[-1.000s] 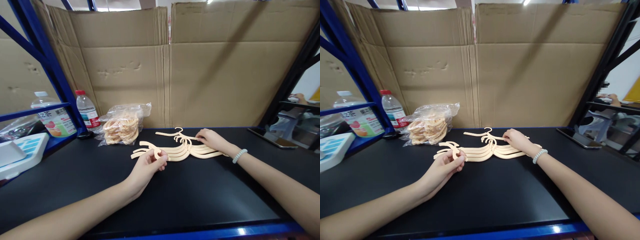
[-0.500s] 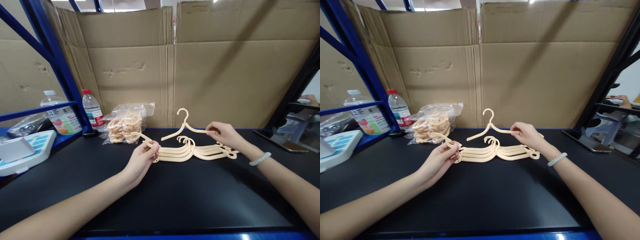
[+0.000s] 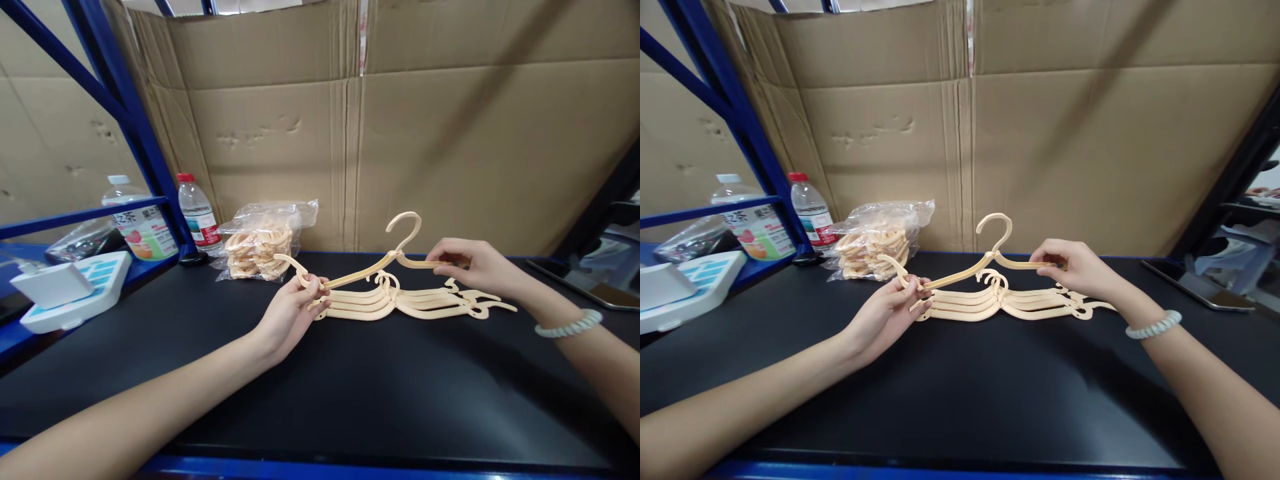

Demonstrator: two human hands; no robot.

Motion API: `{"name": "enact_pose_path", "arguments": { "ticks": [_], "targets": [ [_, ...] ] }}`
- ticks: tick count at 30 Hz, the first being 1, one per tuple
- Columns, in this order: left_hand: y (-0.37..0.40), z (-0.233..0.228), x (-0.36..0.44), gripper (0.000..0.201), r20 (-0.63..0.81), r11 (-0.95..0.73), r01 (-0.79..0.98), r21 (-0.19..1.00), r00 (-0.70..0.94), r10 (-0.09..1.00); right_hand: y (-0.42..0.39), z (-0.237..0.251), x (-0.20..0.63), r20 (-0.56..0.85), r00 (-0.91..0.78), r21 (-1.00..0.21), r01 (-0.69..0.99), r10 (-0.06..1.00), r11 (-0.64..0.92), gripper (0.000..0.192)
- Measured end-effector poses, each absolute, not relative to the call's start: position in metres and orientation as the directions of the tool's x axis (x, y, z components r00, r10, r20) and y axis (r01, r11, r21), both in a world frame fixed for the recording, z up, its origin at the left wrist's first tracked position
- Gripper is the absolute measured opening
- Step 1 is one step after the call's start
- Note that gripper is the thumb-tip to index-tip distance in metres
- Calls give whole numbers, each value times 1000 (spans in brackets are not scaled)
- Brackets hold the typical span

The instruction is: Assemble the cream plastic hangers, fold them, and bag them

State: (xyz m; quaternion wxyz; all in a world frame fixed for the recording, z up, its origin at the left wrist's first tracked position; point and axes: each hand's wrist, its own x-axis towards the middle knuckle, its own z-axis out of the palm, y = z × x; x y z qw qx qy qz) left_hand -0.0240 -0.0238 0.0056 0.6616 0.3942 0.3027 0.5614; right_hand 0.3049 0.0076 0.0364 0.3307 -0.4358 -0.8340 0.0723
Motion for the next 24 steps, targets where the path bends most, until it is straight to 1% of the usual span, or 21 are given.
{"name": "enact_pose_path", "arguments": {
  "ticks": [13,24],
  "targets": [
    [-25,5,-25,12,17,94,-505,858,211,977,7,37,304,514,-399,-396,675,759,623,28],
    [-24,5,-25,17,2,126,-509,851,244,970,2,41,298,557,-418,-328,683,718,652,19]
  ]
}}
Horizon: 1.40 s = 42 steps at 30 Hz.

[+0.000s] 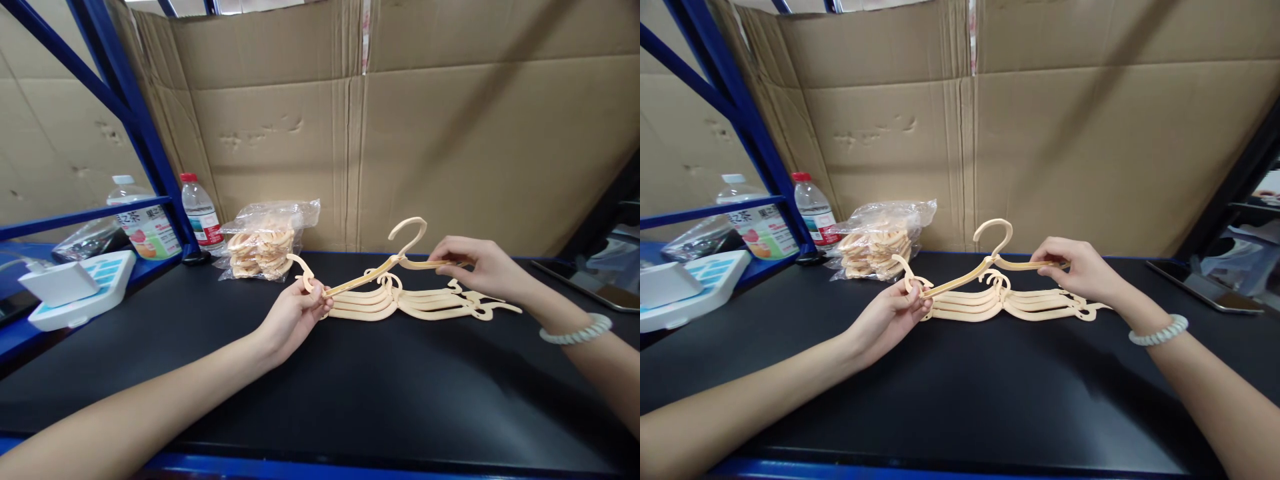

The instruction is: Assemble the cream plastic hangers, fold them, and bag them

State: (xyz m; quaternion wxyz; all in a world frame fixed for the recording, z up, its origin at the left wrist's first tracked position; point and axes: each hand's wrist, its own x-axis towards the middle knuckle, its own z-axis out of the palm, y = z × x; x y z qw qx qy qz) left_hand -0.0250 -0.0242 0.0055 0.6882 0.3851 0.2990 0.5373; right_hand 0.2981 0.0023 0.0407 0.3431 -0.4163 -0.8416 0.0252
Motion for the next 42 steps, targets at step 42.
{"name": "enact_pose_path", "arguments": {
  "ticks": [42],
  "targets": [
    [-75,11,-13,11,352,-935,47,351,919,179,-35,36,243,417,-389,-485,670,822,563,16]
  ]
}}
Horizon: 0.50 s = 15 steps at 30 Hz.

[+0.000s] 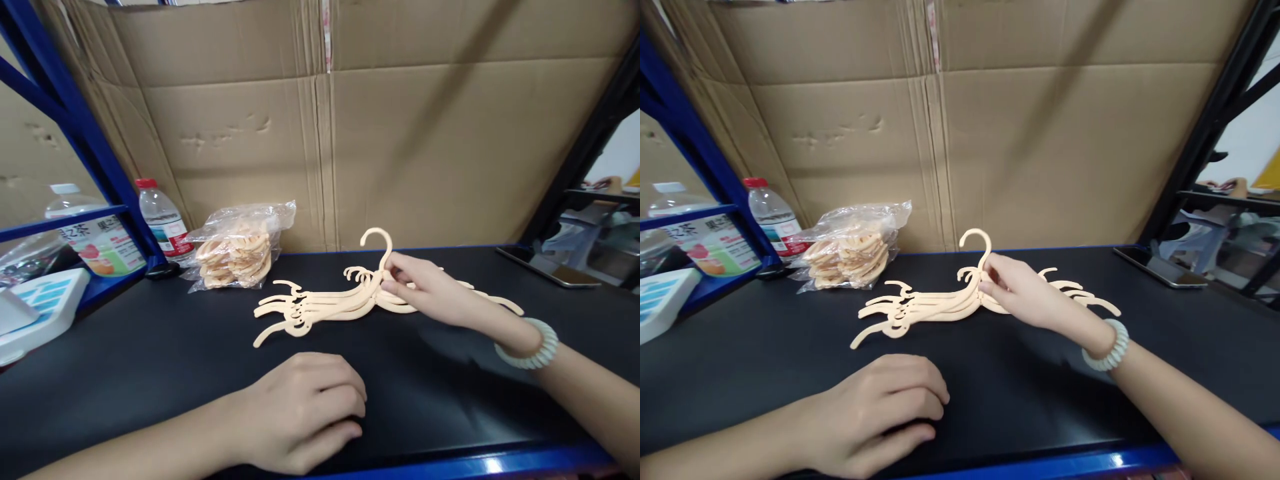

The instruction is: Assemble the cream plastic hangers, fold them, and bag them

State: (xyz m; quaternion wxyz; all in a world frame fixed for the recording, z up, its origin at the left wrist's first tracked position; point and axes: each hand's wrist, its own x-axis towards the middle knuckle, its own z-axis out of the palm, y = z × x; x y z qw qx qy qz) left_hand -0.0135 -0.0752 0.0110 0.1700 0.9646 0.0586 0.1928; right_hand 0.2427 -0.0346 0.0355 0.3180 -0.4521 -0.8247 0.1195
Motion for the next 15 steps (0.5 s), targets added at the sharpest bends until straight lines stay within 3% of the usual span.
{"name": "enact_pose_path", "arguments": {
  "ticks": [2,4,10,15],
  "targets": [
    [-76,13,-14,12,335,-972,56,227,933,132,-39,31,237,372,-424,-429,710,826,558,16],
    [-75,14,-15,13,341,-978,114,178,925,170,-42,28,234,312,-448,-394,742,838,543,16],
    [-70,9,-17,20,275,-927,338,164,886,372,-42,21,234,205,-425,-238,852,882,466,14],
    [-69,7,-16,22,242,-892,431,138,858,452,-39,15,236,167,-414,-178,880,895,441,15]
  ]
}}
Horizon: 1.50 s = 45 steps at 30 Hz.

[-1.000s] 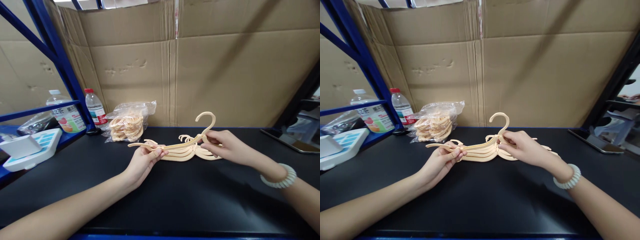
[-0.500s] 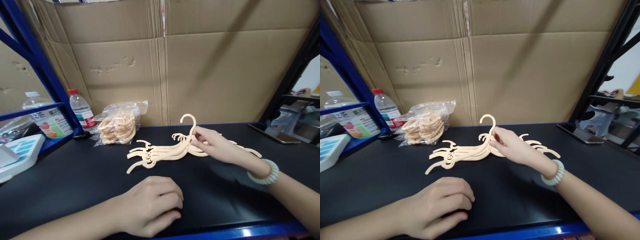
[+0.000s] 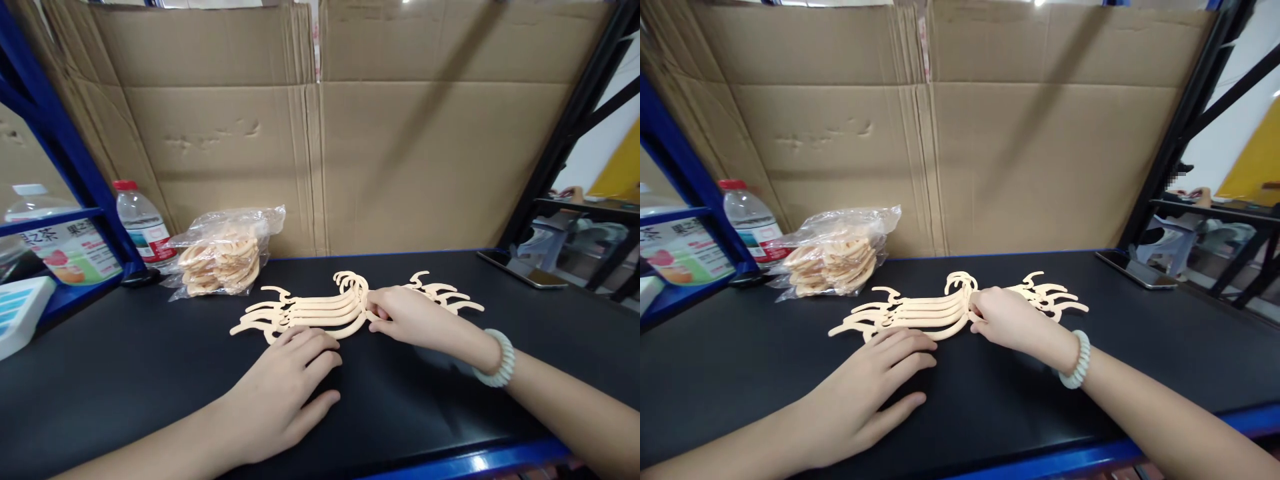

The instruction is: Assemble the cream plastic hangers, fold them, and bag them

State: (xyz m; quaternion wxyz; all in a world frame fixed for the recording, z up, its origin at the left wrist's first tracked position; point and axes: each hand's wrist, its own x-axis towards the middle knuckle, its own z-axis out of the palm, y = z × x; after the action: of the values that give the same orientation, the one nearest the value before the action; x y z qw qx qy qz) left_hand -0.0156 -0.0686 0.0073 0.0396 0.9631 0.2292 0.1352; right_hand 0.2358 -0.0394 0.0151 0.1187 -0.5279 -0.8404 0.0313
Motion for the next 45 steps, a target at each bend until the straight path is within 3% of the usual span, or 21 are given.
{"name": "enact_pose_path", "arguments": {
  "ticks": [3,6,10,13,21,30,36,40,45],
  "targets": [
    [-68,7,-15,24,226,-867,479,140,837,499,-41,15,235,192,-409,-106,895,892,434,16],
    [-67,3,-17,35,209,-836,538,107,810,548,-47,16,232,253,-384,44,921,888,386,20],
    [-64,-7,-22,59,182,-790,611,45,773,608,-56,8,226,212,-340,171,936,916,308,55],
    [-61,-13,-25,67,141,-766,641,49,755,640,-56,-5,222,142,-323,135,943,936,305,71],
    [-46,-7,-22,78,40,-734,671,104,735,677,-34,-21,222,143,-317,-67,942,937,329,78],
    [-2,-6,-9,85,23,-675,732,92,676,736,17,-25,226,233,-319,-82,935,919,346,72],
    [15,-8,-11,82,56,-676,731,92,674,737,34,-24,235,354,-353,-160,889,866,428,54],
    [14,-9,-13,78,83,-692,711,123,688,721,36,-26,239,423,-360,-185,864,832,469,46],
    [12,-10,-16,65,217,-766,628,136,735,642,37,-29,241,502,-394,-156,834,770,529,41]
  ]
}}
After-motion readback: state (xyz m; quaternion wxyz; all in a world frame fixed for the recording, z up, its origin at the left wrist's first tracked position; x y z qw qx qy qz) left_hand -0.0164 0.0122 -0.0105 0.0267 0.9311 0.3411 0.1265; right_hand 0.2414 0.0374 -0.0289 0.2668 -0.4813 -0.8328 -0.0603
